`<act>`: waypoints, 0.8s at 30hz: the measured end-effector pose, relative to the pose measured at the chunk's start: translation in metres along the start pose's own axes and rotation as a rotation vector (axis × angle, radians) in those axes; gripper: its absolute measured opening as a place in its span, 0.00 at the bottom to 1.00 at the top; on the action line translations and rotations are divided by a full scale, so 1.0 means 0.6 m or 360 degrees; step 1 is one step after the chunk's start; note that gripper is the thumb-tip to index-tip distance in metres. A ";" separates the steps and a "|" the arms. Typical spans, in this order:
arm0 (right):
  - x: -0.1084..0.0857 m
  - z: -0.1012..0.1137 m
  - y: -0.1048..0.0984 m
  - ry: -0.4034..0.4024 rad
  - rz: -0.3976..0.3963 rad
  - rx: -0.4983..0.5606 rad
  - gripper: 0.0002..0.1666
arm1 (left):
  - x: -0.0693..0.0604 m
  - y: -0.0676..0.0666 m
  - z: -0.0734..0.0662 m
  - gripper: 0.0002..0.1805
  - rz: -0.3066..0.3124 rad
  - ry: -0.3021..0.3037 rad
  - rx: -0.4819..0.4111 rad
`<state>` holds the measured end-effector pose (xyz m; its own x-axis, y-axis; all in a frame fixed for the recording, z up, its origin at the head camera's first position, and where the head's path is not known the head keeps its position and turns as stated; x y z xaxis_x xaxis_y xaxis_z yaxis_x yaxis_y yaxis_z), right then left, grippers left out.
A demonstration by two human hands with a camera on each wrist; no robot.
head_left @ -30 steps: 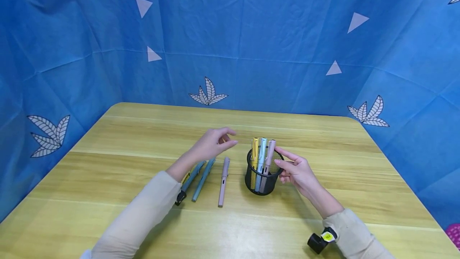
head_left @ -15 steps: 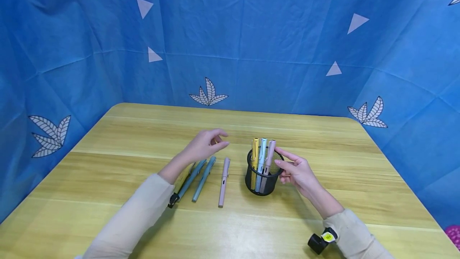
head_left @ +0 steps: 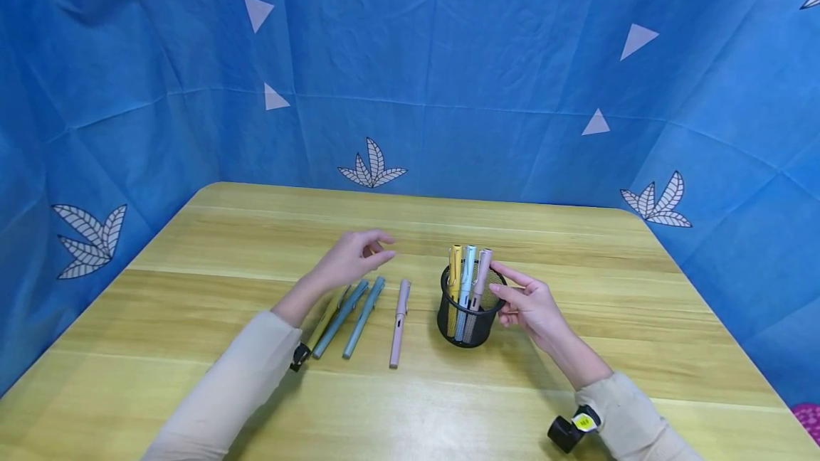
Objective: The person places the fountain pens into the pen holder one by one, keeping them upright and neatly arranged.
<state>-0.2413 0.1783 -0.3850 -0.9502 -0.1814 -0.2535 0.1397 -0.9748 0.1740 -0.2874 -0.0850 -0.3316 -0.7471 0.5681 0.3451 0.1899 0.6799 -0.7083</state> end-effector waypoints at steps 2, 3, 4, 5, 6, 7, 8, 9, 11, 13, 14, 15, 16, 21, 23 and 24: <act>0.000 0.000 0.000 0.0001 -0.0010 -0.0006 0.31 | -0.002 -0.002 0.004 0.16 0.0003 -0.0010 -0.0011; -0.001 0.001 0.000 0.0000 -0.0015 -0.0013 0.31 | -0.003 -0.003 0.006 0.16 0.0004 -0.0014 -0.0014; -0.001 0.002 -0.001 0.0001 -0.0019 -0.0024 0.31 | -0.004 -0.004 0.008 0.15 0.0005 -0.0018 -0.0021; -0.001 0.002 -0.001 0.0001 -0.0023 -0.0033 0.31 | -0.005 -0.004 0.009 0.15 0.0006 -0.0017 -0.0023; -0.002 0.003 0.000 0.0002 -0.0026 -0.0046 0.32 | -0.006 -0.005 0.010 0.15 0.0006 -0.0018 -0.0022; -0.002 0.003 0.000 0.0003 -0.0027 -0.0059 0.32 | -0.007 -0.005 0.011 0.15 0.0005 -0.0022 -0.0021; -0.002 0.004 0.000 0.0003 -0.0028 -0.0073 0.32 | -0.009 -0.006 0.012 0.15 0.0006 -0.0023 -0.0018; -0.002 0.005 0.000 0.0005 -0.0028 -0.0085 0.32 | -0.010 -0.006 0.013 0.15 0.0007 -0.0030 -0.0018; -0.002 0.005 0.001 0.0016 -0.0030 -0.0102 0.32 | -0.013 -0.007 0.013 0.15 0.0016 -0.0038 -0.0010; -0.001 0.005 0.001 0.0029 -0.0033 -0.0119 0.32 | -0.015 -0.007 0.014 0.15 0.0033 -0.0049 0.0003; -0.001 0.005 0.000 0.0035 -0.0039 -0.0127 0.32 | -0.016 -0.007 0.014 0.15 0.0047 -0.0057 0.0009; -0.001 0.005 0.000 0.0043 -0.0045 -0.0136 0.33 | -0.017 -0.007 0.015 0.15 0.0061 -0.0064 0.0015; -0.001 0.005 0.000 0.0048 -0.0051 -0.0147 0.33 | -0.019 -0.007 0.015 0.15 0.0077 -0.0072 0.0022; -0.003 0.008 0.000 0.0063 -0.0065 -0.0203 0.34 | -0.026 -0.009 0.024 0.15 0.0157 -0.0107 0.0101; -0.004 0.008 0.001 0.0063 -0.0061 -0.0215 0.34 | -0.028 -0.011 0.028 0.15 0.0189 -0.0131 0.0158; -0.004 0.009 0.001 0.0063 -0.0059 -0.0220 0.34 | -0.030 -0.011 0.031 0.15 0.0203 -0.0151 0.0186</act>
Point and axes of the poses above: each hand's wrist, its own x-axis towards the middle knuckle, its own y-axis out of the palm, z = x × y, the point moved 6 cm from there along x, towards the middle knuckle, and after that the axes turned 9 degrees about y, right-handed, at the moved point
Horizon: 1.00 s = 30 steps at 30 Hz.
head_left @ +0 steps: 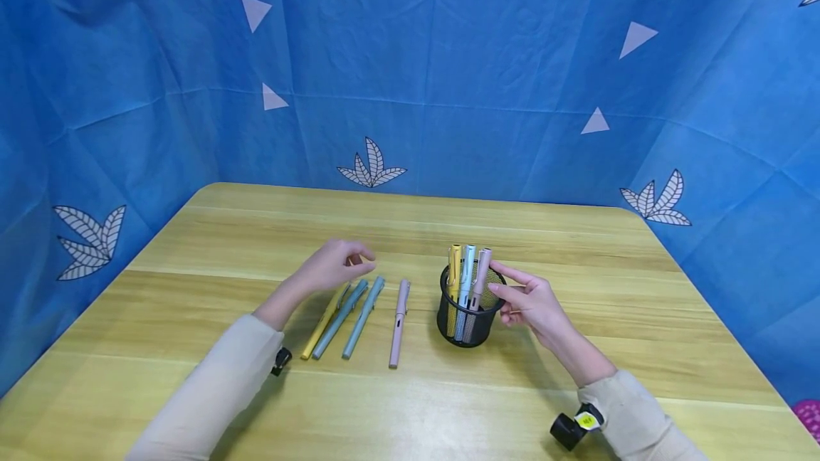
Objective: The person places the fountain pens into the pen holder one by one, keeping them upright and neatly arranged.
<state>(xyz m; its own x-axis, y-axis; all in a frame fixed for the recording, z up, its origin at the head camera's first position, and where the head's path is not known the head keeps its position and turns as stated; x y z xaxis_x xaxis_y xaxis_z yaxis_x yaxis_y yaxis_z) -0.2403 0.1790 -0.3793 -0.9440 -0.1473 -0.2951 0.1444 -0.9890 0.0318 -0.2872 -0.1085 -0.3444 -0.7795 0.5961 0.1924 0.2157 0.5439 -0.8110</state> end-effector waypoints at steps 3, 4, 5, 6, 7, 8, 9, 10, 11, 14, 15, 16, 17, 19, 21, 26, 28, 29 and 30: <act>-0.001 0.002 0.000 -0.0004 0.0008 -0.0009 0.34 | -0.004 -0.004 0.007 0.16 0.0027 -0.0059 0.0076; -0.001 0.002 0.000 -0.0004 0.0010 -0.0010 0.34 | -0.006 -0.005 0.009 0.16 0.0034 -0.0075 0.0093; -0.001 0.002 0.000 -0.0004 0.0011 -0.0012 0.34 | -0.007 -0.007 0.011 0.16 0.0043 -0.0083 0.0101; -0.002 0.002 0.000 -0.0005 0.0012 -0.0013 0.34 | -0.008 -0.008 0.012 0.16 0.0053 -0.0089 0.0104; -0.002 0.003 0.000 -0.0006 0.0012 -0.0013 0.34 | -0.009 -0.009 0.013 0.16 0.0065 -0.0090 0.0104; -0.002 0.003 0.000 -0.0005 0.0013 -0.0012 0.34 | -0.010 -0.009 0.014 0.16 0.0079 -0.0088 0.0104; -0.002 0.003 0.000 -0.0005 0.0011 -0.0011 0.34 | -0.011 -0.009 0.015 0.16 0.0097 -0.0090 0.0100; -0.001 0.003 0.000 -0.0005 0.0010 -0.0007 0.34 | -0.012 -0.009 0.016 0.16 0.0115 -0.0092 0.0100; -0.001 0.003 0.000 -0.0005 0.0009 -0.0005 0.34 | -0.013 -0.009 0.017 0.17 0.0133 -0.0095 0.0098; -0.002 0.003 -0.001 -0.0003 0.0006 -0.0003 0.34 | -0.016 -0.009 0.024 0.17 0.0178 -0.0129 0.0097; -0.002 0.003 -0.001 -0.0003 0.0005 -0.0003 0.34 | -0.017 -0.009 0.026 0.18 0.0192 -0.0138 0.0096; -0.002 0.003 -0.001 -0.0002 0.0005 -0.0004 0.34 | -0.018 -0.008 0.028 0.18 0.0205 -0.0146 0.0096; -0.002 0.003 -0.001 -0.0002 0.0003 -0.0004 0.34 | -0.019 -0.008 0.031 0.18 0.0217 -0.0154 0.0094; -0.002 0.002 -0.001 -0.0002 -0.0002 -0.0008 0.34 | -0.022 -0.008 0.035 0.19 0.0241 -0.0157 0.0100; -0.002 0.001 -0.001 -0.0001 -0.0002 -0.0007 0.34 | -0.025 -0.007 0.039 0.19 0.0267 -0.0174 0.0095; -0.003 0.000 0.001 0.0000 0.0003 -0.0012 0.34 | -0.036 0.003 0.051 0.24 0.0407 -0.0296 0.0011; -0.002 -0.001 0.001 -0.0005 0.0000 -0.0014 0.34 | -0.040 0.009 0.053 0.28 0.0478 -0.0334 -0.0019; -0.002 -0.001 0.001 -0.0008 -0.0002 -0.0016 0.34 | -0.042 0.012 0.053 0.30 0.0511 -0.0334 -0.0035; -0.001 -0.001 0.001 -0.0011 -0.0004 -0.0018 0.34 | -0.044 0.014 0.054 0.31 0.0532 -0.0353 -0.0050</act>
Point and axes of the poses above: each hand's wrist, its own x-axis towards the middle knuckle, its own y-axis out of the palm, z = x × y, the point moved 6 cm from there along x, towards the middle knuckle, and after that the axes turned 9 degrees about y, right-handed, at the moved point
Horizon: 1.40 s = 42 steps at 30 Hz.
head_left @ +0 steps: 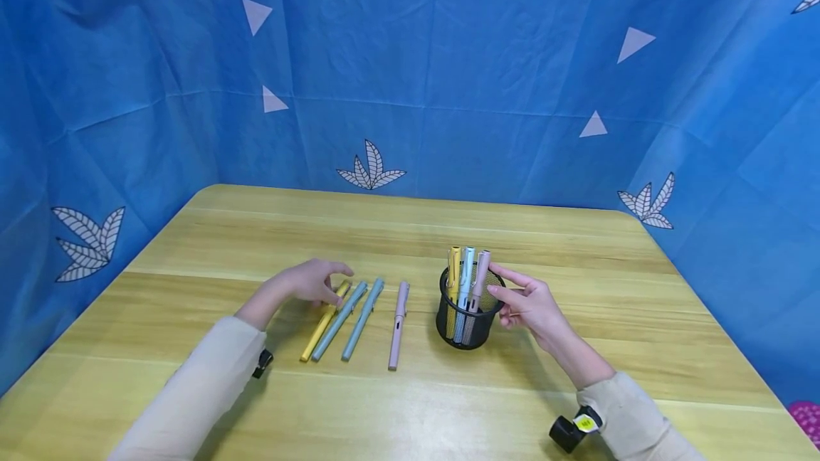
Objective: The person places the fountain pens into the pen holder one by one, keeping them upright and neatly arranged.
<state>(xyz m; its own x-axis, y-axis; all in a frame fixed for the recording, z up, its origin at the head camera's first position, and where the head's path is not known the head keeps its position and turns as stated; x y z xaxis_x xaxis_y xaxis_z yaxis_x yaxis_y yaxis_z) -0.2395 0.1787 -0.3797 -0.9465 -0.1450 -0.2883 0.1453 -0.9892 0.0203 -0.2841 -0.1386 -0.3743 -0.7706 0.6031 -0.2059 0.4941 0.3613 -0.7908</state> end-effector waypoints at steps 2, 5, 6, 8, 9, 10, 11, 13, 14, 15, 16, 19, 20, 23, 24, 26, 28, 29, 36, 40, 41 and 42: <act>0.001 0.000 -0.001 -0.0007 -0.0005 -0.0004 0.34 | 0.000 0.003 0.001 0.33 0.0025 -0.0009 -0.0009; 0.002 -0.001 -0.001 -0.0012 -0.0011 -0.0007 0.34 | 0.000 0.004 0.002 0.34 0.0042 -0.0019 -0.0020; 0.002 -0.001 -0.001 -0.0013 -0.0014 -0.0006 0.34 | 0.000 0.004 0.003 0.35 0.0045 -0.0036 -0.0028; 0.002 -0.001 -0.002 -0.0014 -0.0016 -0.0003 0.33 | 0.001 0.004 0.004 0.35 0.0065 -0.0035 -0.0023; 0.002 -0.001 -0.002 -0.0014 -0.0018 -0.0002 0.33 | 0.001 0.004 0.005 0.35 0.0074 -0.0040 -0.0026; 0.002 -0.001 -0.002 -0.0014 -0.0019 -0.0001 0.33 | 0.001 0.005 0.006 0.35 0.0083 -0.0046 -0.0034; 0.002 -0.001 -0.001 -0.0015 -0.0019 -0.0001 0.33 | 0.001 0.005 0.007 0.35 0.0091 -0.0049 -0.0045; 0.002 -0.001 -0.001 -0.0016 -0.0020 0.0000 0.33 | 0.001 0.005 0.009 0.35 0.0108 -0.0065 -0.0078; 0.002 -0.001 -0.001 -0.0016 -0.0021 0.0001 0.33 | 0.001 0.006 0.011 0.35 0.0117 -0.0073 -0.0099; 0.002 -0.001 -0.001 -0.0015 -0.0023 0.0000 0.33 | 0.002 0.007 0.013 0.35 0.0126 -0.0071 -0.0111; 0.002 -0.001 -0.001 -0.0015 -0.0025 -0.0001 0.33 | 0.003 0.008 0.015 0.35 0.0130 -0.0072 -0.0132; 0.002 0.000 -0.001 -0.0015 -0.0031 -0.0004 0.33 | 0.006 0.009 0.022 0.35 0.0138 -0.0066 -0.0170; 0.002 0.000 -0.001 -0.0015 -0.0032 -0.0005 0.33 | 0.007 0.010 0.024 0.35 0.0143 -0.0049 -0.0171; 0.002 0.001 -0.002 -0.0021 -0.0035 -0.0008 0.33 | 0.011 0.009 0.030 0.36 0.0137 -0.0059 -0.0201; 0.001 0.002 -0.002 -0.0023 -0.0035 -0.0009 0.33 | 0.012 0.009 0.031 0.36 0.0137 -0.0061 -0.0211; 0.001 0.002 -0.002 -0.0025 -0.0033 -0.0008 0.33 | 0.014 0.008 0.034 0.35 0.0144 -0.0064 -0.0214; 0.001 0.002 -0.002 -0.0026 -0.0030 -0.0006 0.33 | 0.015 0.007 0.036 0.34 0.0140 -0.0075 -0.0225; 0.001 0.002 -0.002 -0.0026 -0.0029 -0.0004 0.33 | 0.015 0.007 0.036 0.34 0.0140 -0.0072 -0.0226; 0.002 -0.002 -0.001 -0.0012 -0.0022 0.0009 0.33 | 0.012 0.008 0.039 0.31 0.0116 -0.0018 -0.0200; 0.003 -0.006 -0.001 0.0006 -0.0019 0.0016 0.33 | 0.010 0.008 0.040 0.30 0.0103 0.0000 -0.0178; 0.003 -0.007 -0.001 0.0009 -0.0021 0.0018 0.33 | 0.010 0.008 0.040 0.29 0.0099 0.0002 -0.0172; 0.003 -0.008 -0.001 0.0013 -0.0024 0.0019 0.33 | 0.010 0.008 0.040 0.29 0.0091 0.0006 -0.0168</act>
Point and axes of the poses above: each hand's wrist, its own x-axis towards the middle knuckle, its own y-axis out of the palm, z = x × y, the point moved 6 cm from there along x, towards the middle knuckle, and after that the axes turned 9 degrees about y, right-handed, at the moved point
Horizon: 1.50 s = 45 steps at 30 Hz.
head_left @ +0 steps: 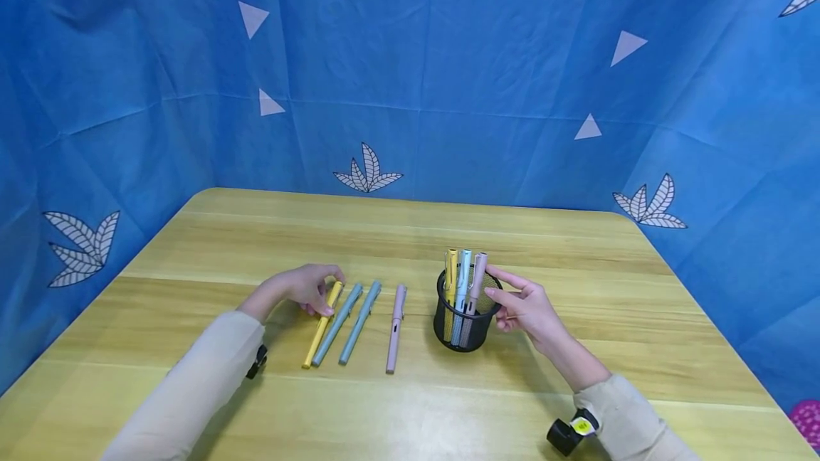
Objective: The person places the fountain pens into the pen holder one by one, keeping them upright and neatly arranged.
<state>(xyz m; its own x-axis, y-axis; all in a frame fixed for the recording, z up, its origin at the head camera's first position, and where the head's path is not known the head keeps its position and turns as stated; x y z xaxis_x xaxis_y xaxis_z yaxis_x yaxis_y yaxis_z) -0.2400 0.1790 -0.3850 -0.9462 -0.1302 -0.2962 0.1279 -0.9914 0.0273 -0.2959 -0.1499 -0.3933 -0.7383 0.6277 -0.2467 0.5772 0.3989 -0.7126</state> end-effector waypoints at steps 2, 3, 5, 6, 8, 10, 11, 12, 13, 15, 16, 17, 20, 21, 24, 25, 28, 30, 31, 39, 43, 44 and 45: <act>0.000 -0.001 0.000 0.0001 -0.0004 -0.0002 0.33 | 0.001 -0.001 -0.001 0.29 -0.0001 0.0007 0.0016; 0.000 -0.001 0.000 0.0002 -0.0007 -0.0003 0.33 | 0.001 0.000 -0.001 0.29 -0.0001 0.0009 0.0018; 0.000 -0.002 0.000 0.0000 -0.0007 -0.0001 0.33 | 0.001 0.000 -0.001 0.28 -0.0005 0.0009 0.0020; 0.000 -0.001 0.000 -0.0002 -0.0009 -0.0002 0.33 | 0.001 0.000 -0.001 0.28 -0.0010 0.0003 0.0021; 0.000 -0.001 0.000 -0.0005 -0.0012 -0.0006 0.32 | 0.000 0.001 -0.001 0.28 -0.0016 -0.0014 0.0021; -0.001 0.000 0.000 -0.0009 -0.0013 -0.0011 0.32 | -0.002 0.001 -0.001 0.28 -0.0025 -0.0029 0.0031; -0.001 0.000 0.000 -0.0011 -0.0013 -0.0015 0.32 | -0.002 0.001 -0.001 0.29 -0.0027 -0.0034 0.0040; -0.001 0.000 0.000 -0.0011 -0.0015 -0.0020 0.32 | -0.002 0.001 -0.001 0.29 -0.0032 -0.0039 0.0045; -0.001 0.001 0.000 -0.0010 -0.0014 -0.0021 0.33 | -0.002 0.000 -0.001 0.29 -0.0035 -0.0039 0.0053; -0.001 0.001 0.000 -0.0010 -0.0012 -0.0020 0.33 | -0.002 -0.001 -0.002 0.29 -0.0045 -0.0041 0.0071; -0.001 0.001 0.000 -0.0009 -0.0011 -0.0019 0.33 | -0.002 -0.002 -0.002 0.29 -0.0052 -0.0041 0.0077; -0.001 0.002 0.000 -0.0009 -0.0010 -0.0017 0.33 | -0.001 -0.003 -0.002 0.28 -0.0058 -0.0042 0.0079; -0.001 0.003 0.000 -0.0007 -0.0009 -0.0018 0.33 | -0.001 -0.005 -0.004 0.28 -0.0071 -0.0039 0.0081; -0.001 0.003 0.000 -0.0005 -0.0010 -0.0019 0.33 | -0.001 -0.005 -0.004 0.28 -0.0073 -0.0038 0.0076; -0.001 0.003 0.000 -0.0001 -0.0009 -0.0015 0.33 | -0.002 -0.006 -0.006 0.27 -0.0073 -0.0034 0.0062; -0.001 0.003 0.000 0.0002 -0.0009 -0.0011 0.33 | -0.003 -0.006 -0.007 0.27 -0.0075 -0.0031 0.0055; 0.000 0.003 0.001 0.0003 -0.0003 0.0001 0.33 | -0.005 -0.007 -0.006 0.27 -0.0079 -0.0056 0.0021; 0.000 0.004 0.001 0.0001 0.0002 0.0005 0.33 | -0.007 -0.008 -0.005 0.27 -0.0083 -0.0077 -0.0014; 0.000 0.004 0.001 0.0000 0.0004 0.0005 0.33 | -0.007 -0.008 -0.005 0.28 -0.0086 -0.0088 -0.0042; 0.000 0.003 0.000 -0.0009 0.0002 0.0000 0.33 | -0.010 -0.011 0.000 0.36 -0.0098 -0.0099 -0.0264; 0.001 0.002 -0.001 -0.0013 0.0001 0.0003 0.33 | -0.010 -0.015 0.000 0.37 -0.0113 -0.0102 -0.0325; 0.000 0.001 -0.001 -0.0014 -0.0001 0.0003 0.33 | -0.011 -0.016 0.000 0.37 -0.0112 -0.0100 -0.0325; 0.001 0.001 -0.001 -0.0015 -0.0001 0.0004 0.33 | -0.011 -0.016 0.000 0.36 -0.0111 -0.0100 -0.0328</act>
<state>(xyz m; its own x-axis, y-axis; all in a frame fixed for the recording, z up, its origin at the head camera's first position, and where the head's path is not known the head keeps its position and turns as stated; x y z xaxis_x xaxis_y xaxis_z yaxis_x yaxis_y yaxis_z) -0.2406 0.1795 -0.3845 -0.9490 -0.1295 -0.2875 0.1264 -0.9915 0.0294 -0.2966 -0.1577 -0.3846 -0.7956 0.5533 -0.2467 0.5782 0.5720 -0.5818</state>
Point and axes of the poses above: each hand's wrist, its own x-axis towards the middle knuckle, its own y-axis out of the palm, z = x × y, the point moved 6 cm from there along x, towards the middle knuckle, and after that the axes turned 9 degrees about y, right-handed, at the moved point
